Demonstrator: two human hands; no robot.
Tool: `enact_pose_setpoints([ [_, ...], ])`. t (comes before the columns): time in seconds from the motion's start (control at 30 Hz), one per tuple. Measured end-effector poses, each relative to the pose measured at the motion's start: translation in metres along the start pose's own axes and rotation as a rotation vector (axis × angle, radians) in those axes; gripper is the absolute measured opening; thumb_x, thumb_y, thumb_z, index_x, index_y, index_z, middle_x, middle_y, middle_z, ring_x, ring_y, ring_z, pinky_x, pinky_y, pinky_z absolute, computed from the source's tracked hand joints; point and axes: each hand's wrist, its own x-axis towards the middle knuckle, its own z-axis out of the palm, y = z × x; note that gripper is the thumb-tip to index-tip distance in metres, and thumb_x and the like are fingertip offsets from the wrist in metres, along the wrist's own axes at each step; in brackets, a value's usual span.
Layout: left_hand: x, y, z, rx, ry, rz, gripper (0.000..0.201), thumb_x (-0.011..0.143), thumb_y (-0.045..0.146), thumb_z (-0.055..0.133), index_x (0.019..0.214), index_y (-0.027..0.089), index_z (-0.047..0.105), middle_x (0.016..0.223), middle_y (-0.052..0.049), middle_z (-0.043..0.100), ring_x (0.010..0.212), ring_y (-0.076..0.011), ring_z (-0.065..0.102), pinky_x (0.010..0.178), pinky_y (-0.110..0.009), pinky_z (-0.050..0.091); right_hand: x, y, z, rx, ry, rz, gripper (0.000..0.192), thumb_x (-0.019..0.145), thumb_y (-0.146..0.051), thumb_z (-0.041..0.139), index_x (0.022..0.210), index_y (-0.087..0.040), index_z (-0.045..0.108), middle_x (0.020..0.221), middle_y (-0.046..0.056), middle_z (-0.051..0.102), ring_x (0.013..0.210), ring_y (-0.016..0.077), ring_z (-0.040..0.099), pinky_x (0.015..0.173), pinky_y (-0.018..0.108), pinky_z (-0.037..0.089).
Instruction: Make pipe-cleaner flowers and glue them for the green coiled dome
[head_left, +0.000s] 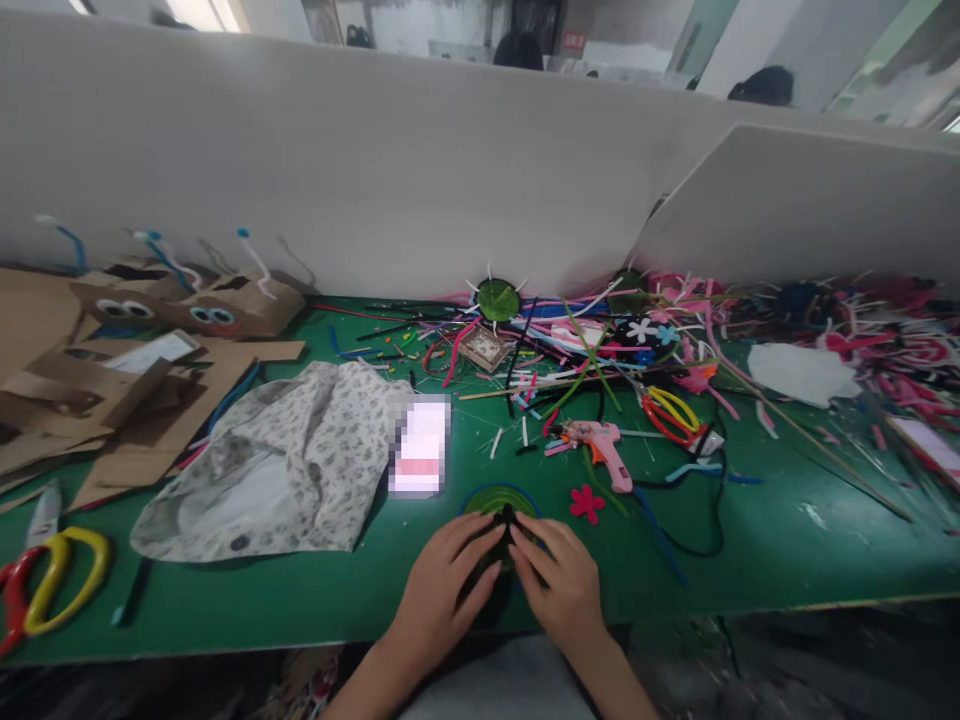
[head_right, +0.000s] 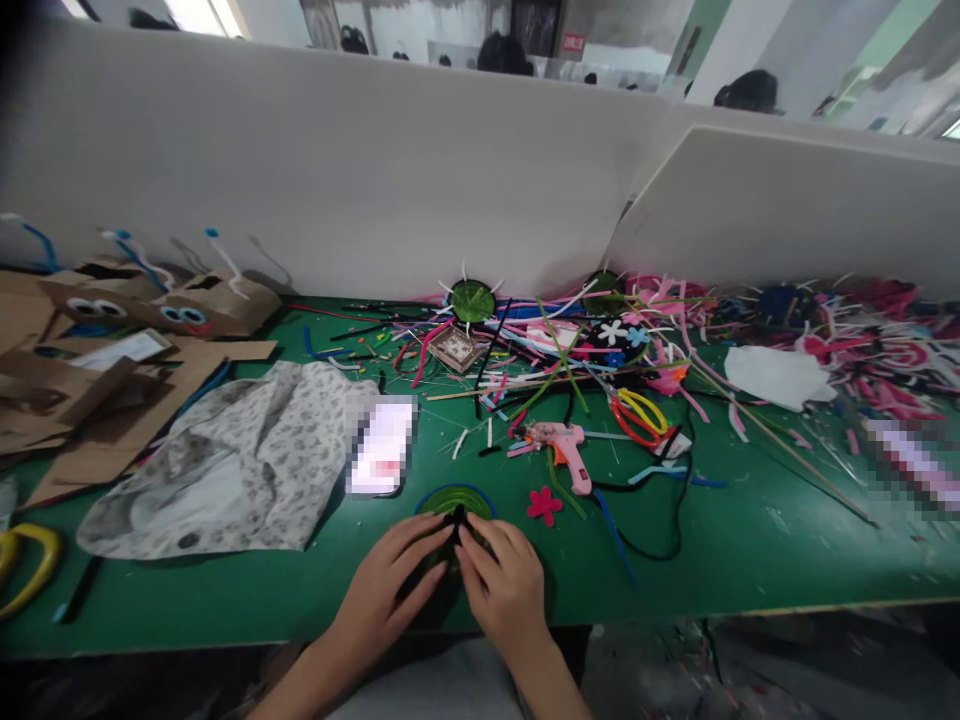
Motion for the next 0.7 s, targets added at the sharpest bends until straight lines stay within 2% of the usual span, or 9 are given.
enact_pose_setpoints([
  [0.13,0.013,0.006,0.004,-0.2,0.13,-0.235,0.019,0.091,0.028,0.059,0.108,0.022,0.061,0.108,-0.007,0.067,0.103,-0.0198,0.063,0.09,-0.037,0.054,0.004,-0.002,0.005,0.191,0.049,0.148,0.024,0.086,-0.01,0.059,0.103,-0.025,0.068,0.102,0.004,0.072,0.094,0.0177,0.065,0.082,0.034,0.056],
  [0.2,0.017,0.007,0.006,-0.246,0.157,-0.275,0.019,0.089,0.029,0.062,0.107,0.022,0.062,0.105,-0.006,0.068,0.1,-0.0199,0.064,0.089,-0.037,0.054,0.006,-0.004,0.006,0.212,0.056,0.185,0.018,0.086,-0.012,0.06,0.099,-0.023,0.066,0.097,0.004,0.072,0.091,0.0169,0.066,0.08,0.032,0.057],
  [0.3,0.018,0.005,0.007,-0.284,0.158,-0.262,0.022,0.087,0.028,0.065,0.109,0.023,0.065,0.105,-0.006,0.068,0.099,-0.0198,0.064,0.088,-0.036,0.054,0.008,-0.008,0.004,0.231,0.072,0.223,0.015,0.086,-0.014,0.061,0.098,-0.021,0.065,0.091,0.004,0.071,0.087,0.0164,0.066,0.077,0.031,0.057],
  [0.43,0.011,-0.003,0.005,-0.299,0.181,-0.215,0.022,0.087,0.025,0.066,0.108,0.023,0.068,0.102,-0.006,0.068,0.096,-0.019,0.065,0.086,-0.033,0.055,0.006,-0.01,0.003,0.241,0.06,0.207,0.021,0.085,-0.014,0.064,0.103,-0.023,0.067,0.092,0.003,0.071,0.087,0.0162,0.064,0.082,0.033,0.055],
  [0.7,0.013,-0.014,0.003,-0.344,0.133,-0.211,0.022,0.084,0.022,0.069,0.105,0.025,0.072,0.101,-0.005,0.069,0.097,-0.0196,0.064,0.086,-0.035,0.054,0.003,-0.003,0.007,0.253,0.048,0.26,0.021,0.081,-0.016,0.07,0.1,-0.025,0.071,0.087,0.003,0.065,0.085,0.0162,0.059,0.073,0.03,0.053],
])
